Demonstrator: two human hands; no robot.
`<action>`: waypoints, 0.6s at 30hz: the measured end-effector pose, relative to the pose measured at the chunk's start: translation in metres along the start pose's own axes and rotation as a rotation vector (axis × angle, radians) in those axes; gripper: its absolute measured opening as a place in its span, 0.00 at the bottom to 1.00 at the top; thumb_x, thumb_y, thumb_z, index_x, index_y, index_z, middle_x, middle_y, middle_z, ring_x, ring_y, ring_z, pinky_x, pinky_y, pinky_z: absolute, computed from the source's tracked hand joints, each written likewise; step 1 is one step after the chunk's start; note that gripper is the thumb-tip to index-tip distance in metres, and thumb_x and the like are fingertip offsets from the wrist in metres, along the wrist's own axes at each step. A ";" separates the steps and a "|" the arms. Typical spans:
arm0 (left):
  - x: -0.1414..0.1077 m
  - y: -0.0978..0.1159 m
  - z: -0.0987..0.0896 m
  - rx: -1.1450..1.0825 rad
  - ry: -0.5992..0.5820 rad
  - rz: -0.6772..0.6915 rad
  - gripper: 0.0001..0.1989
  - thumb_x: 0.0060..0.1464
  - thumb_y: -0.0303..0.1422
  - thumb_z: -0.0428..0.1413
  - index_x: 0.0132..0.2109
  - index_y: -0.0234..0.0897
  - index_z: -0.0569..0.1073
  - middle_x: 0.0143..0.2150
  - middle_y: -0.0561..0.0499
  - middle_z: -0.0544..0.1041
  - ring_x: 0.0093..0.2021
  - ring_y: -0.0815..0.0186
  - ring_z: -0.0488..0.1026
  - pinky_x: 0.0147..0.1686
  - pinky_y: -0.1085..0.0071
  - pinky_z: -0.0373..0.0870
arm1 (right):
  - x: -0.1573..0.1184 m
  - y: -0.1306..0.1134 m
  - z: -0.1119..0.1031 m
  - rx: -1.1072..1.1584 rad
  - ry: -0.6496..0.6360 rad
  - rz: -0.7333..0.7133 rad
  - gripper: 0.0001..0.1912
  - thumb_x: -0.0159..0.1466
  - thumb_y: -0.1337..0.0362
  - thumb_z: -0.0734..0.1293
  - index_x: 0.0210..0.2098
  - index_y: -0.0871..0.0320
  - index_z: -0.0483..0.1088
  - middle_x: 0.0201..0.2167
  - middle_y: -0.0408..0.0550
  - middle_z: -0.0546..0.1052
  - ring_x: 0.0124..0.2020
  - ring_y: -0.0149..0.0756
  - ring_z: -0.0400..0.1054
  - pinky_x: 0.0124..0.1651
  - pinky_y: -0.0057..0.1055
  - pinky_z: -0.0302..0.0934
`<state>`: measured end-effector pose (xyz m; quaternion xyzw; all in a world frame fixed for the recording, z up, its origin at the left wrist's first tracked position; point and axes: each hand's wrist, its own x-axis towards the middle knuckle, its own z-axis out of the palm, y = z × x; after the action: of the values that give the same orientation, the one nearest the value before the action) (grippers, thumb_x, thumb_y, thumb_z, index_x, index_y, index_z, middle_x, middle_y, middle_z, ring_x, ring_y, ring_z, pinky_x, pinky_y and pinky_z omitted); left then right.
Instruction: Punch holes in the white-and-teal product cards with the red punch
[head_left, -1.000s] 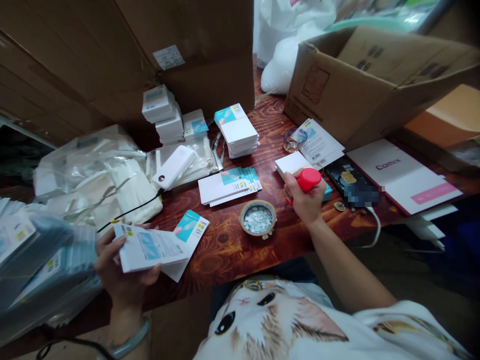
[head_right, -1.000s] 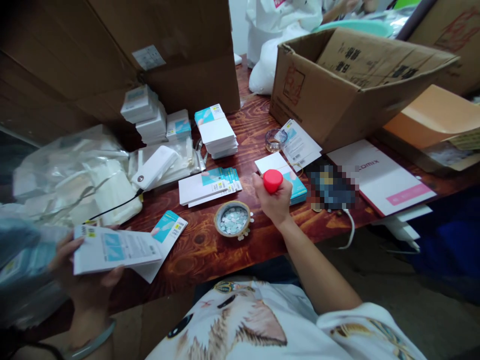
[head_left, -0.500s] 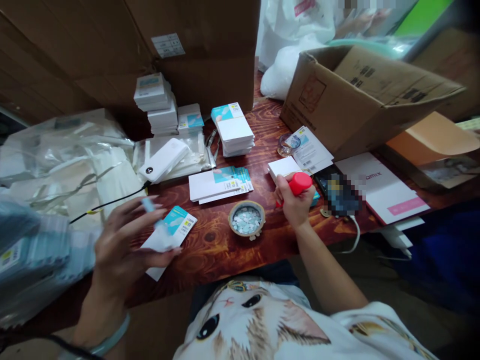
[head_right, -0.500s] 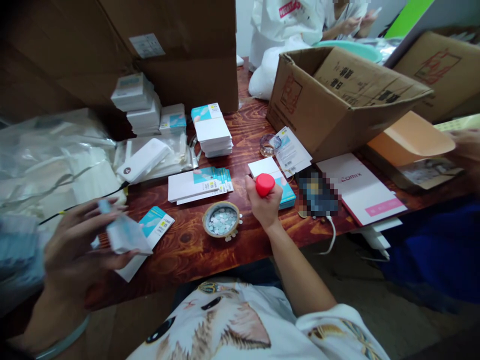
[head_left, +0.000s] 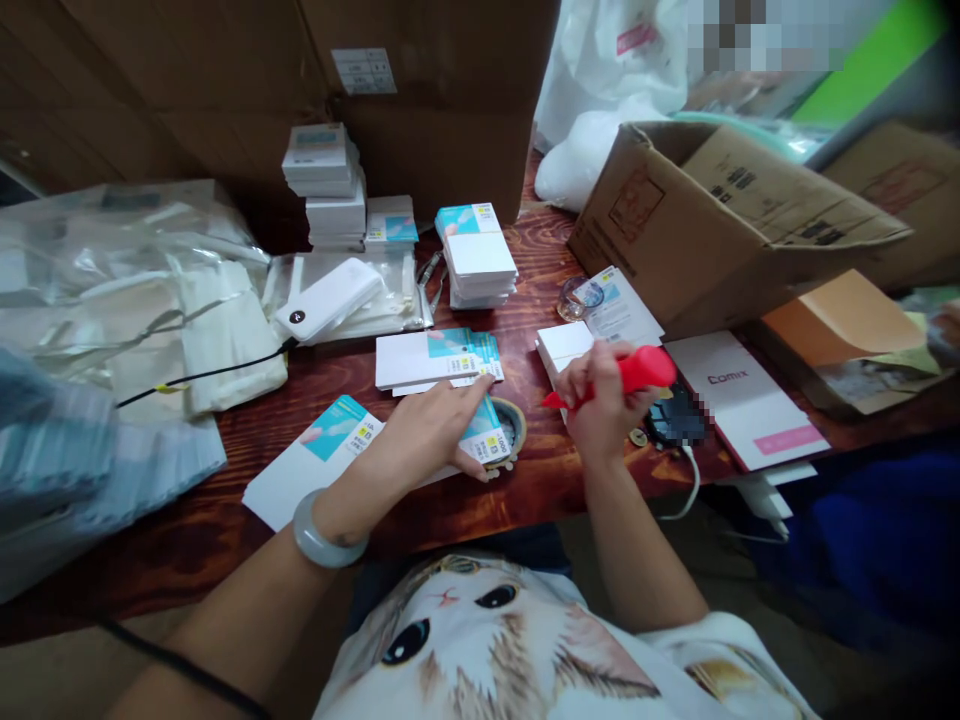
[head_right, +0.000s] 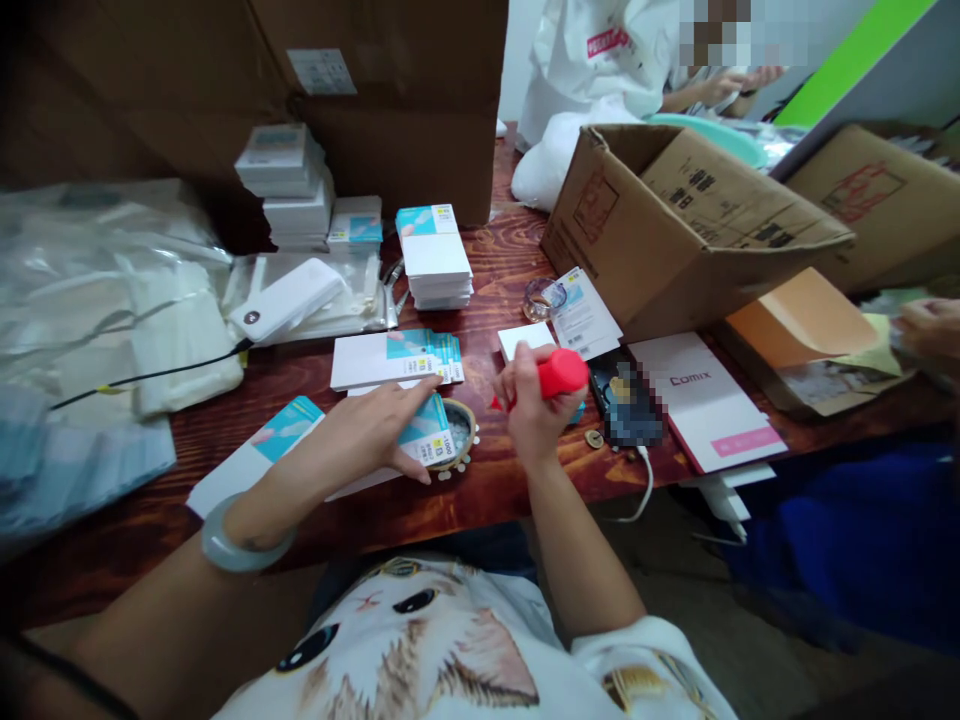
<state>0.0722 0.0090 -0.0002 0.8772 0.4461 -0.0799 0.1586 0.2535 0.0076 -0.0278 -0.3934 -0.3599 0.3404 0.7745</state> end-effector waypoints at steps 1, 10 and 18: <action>0.000 0.001 -0.001 -0.017 -0.016 -0.031 0.51 0.47 0.48 0.68 0.71 0.38 0.54 0.62 0.37 0.69 0.59 0.49 0.69 0.54 0.59 0.70 | 0.000 -0.008 0.007 0.073 -0.014 -0.022 0.23 0.61 0.56 0.71 0.22 0.57 0.54 0.12 0.32 0.56 0.11 0.22 0.49 0.14 0.22 0.47; 0.004 -0.008 0.013 -0.095 -0.058 -0.057 0.48 0.47 0.50 0.64 0.71 0.48 0.55 0.54 0.43 0.74 0.50 0.49 0.75 0.44 0.61 0.71 | -0.019 -0.003 0.045 0.086 -0.207 0.124 0.23 0.61 0.52 0.71 0.24 0.56 0.55 0.12 0.31 0.55 0.10 0.21 0.47 0.13 0.21 0.46; 0.003 -0.009 0.014 -0.112 -0.037 -0.052 0.43 0.48 0.50 0.63 0.69 0.47 0.61 0.50 0.43 0.75 0.49 0.48 0.75 0.42 0.60 0.70 | -0.027 0.004 0.045 0.025 -0.357 0.080 0.21 0.65 0.55 0.69 0.25 0.54 0.55 0.12 0.32 0.56 0.11 0.23 0.47 0.14 0.25 0.47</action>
<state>0.0664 0.0112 -0.0159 0.8534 0.4695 -0.0753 0.2133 0.2017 0.0039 -0.0200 -0.3309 -0.4715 0.4401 0.6889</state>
